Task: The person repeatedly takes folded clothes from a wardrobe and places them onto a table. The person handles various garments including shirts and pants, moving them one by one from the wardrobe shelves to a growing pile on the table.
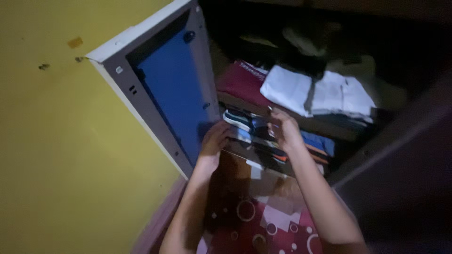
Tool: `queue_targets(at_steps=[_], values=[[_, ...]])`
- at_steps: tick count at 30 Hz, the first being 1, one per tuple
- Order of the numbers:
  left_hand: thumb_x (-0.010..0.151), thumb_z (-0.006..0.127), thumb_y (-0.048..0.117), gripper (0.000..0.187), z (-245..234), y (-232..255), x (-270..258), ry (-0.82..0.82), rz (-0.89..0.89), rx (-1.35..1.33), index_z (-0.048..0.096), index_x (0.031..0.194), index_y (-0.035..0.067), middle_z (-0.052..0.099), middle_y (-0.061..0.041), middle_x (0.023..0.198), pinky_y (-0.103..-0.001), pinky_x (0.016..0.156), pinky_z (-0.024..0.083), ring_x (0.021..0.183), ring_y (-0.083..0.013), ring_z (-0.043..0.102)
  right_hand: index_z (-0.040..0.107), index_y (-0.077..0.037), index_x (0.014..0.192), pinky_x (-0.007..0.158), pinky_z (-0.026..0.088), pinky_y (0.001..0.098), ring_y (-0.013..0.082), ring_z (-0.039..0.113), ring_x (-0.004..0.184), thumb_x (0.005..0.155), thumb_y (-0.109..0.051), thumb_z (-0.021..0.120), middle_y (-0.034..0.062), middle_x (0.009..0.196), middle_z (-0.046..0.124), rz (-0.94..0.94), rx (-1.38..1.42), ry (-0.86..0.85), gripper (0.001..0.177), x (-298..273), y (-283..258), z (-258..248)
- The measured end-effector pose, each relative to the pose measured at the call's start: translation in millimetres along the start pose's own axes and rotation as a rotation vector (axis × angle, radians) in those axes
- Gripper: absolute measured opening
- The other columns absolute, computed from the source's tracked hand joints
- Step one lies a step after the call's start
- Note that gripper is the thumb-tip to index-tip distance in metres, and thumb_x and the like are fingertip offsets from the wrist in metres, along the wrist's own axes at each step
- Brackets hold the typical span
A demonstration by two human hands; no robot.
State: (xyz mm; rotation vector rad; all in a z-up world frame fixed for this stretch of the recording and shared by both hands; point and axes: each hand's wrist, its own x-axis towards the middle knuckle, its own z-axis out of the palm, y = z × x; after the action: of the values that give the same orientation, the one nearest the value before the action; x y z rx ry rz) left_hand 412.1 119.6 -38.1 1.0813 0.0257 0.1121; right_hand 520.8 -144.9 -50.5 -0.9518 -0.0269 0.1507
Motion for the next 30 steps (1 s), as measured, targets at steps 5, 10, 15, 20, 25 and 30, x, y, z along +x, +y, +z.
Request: queue_targets(at_steps=[5, 10, 15, 20, 25, 30], values=[[0.101, 0.060, 0.024, 0.039, 5.1, -41.8, 84.1, -0.057, -0.011, -0.236, 0.059, 0.136, 0.008, 0.060, -0.010, 0.129, -0.040, 0.100, 0.046, 0.117, -0.0274, 0.059, 0.066, -0.010, 0.115, 0.086, 0.044, 0.0365, 0.0187, 0.056, 0.095, 0.094, -0.016, 0.062, 0.0016, 0.107, 0.064, 0.086, -0.085, 0.041, 0.023, 35.6, -10.0, 10.3], [0.102, 0.059, 0.024, 0.041, 12.2, -65.0, 143.6, 0.055, 0.065, -0.219, 0.058, 0.137, 0.004, 0.058, -0.009, 0.132, -0.037, 0.101, 0.046, 0.120, -0.0251, 0.054, 0.063, -0.016, 0.111, 0.088, 0.046, 0.0338, 0.0120, 0.060, 0.099, 0.091, -0.016, 0.058, -0.0040, 0.109, 0.066, 0.157, 0.022, 0.077, 0.021, 33.0, -21.2, 39.8], [0.097, 0.055, 0.026, 0.040, -0.5, -77.8, 169.8, 0.148, -0.033, -0.303, 0.057, 0.135, 0.012, 0.060, -0.006, 0.129, -0.037, 0.097, 0.046, 0.117, -0.0258, 0.059, 0.060, -0.009, 0.108, 0.089, 0.045, 0.0340, 0.0162, 0.057, 0.091, 0.097, -0.016, 0.061, 0.0049, 0.106, 0.062, 0.196, 0.202, -0.022, 0.013, 53.4, -13.1, 29.2], [0.101, 0.061, 0.023, 0.042, -8.1, -76.9, 191.7, 0.152, -0.022, -0.355, 0.056, 0.138, 0.004, 0.056, -0.013, 0.130, -0.038, 0.100, 0.048, 0.116, -0.0285, 0.057, 0.058, -0.005, 0.094, 0.095, 0.054, 0.0464, 0.0180, 0.054, 0.077, 0.090, -0.015, 0.058, 0.0082, 0.091, 0.056, 0.449, 0.306, -0.031, 0.011, 73.8, -22.6, 39.2], [0.096, 0.060, 0.028, 0.051, -2.3, -58.0, 195.3, 0.140, 0.008, -0.368, 0.052, 0.140, 0.003, 0.057, -0.014, 0.135, -0.038, 0.107, 0.046, 0.121, -0.0290, 0.058, 0.058, -0.010, 0.092, 0.095, 0.050, 0.0419, 0.0175, 0.050, 0.080, 0.091, -0.011, 0.056, 0.0032, 0.092, 0.052, 0.334, 0.208, -0.004, 0.002, 85.6, -18.6, 48.1], [0.094, 0.064, 0.028, 0.051, 24.3, -10.2, 185.8, 0.012, -0.043, -0.471, 0.052, 0.138, 0.005, 0.055, -0.011, 0.135, -0.041, 0.110, 0.041, 0.123, -0.0273, 0.054, 0.057, -0.007, 0.111, 0.098, 0.050, 0.0441, 0.0254, 0.054, 0.098, 0.095, -0.016, 0.057, 0.0097, 0.111, 0.058, 0.297, 0.377, -0.121, 0.019, 84.5, -32.8, 69.1]])
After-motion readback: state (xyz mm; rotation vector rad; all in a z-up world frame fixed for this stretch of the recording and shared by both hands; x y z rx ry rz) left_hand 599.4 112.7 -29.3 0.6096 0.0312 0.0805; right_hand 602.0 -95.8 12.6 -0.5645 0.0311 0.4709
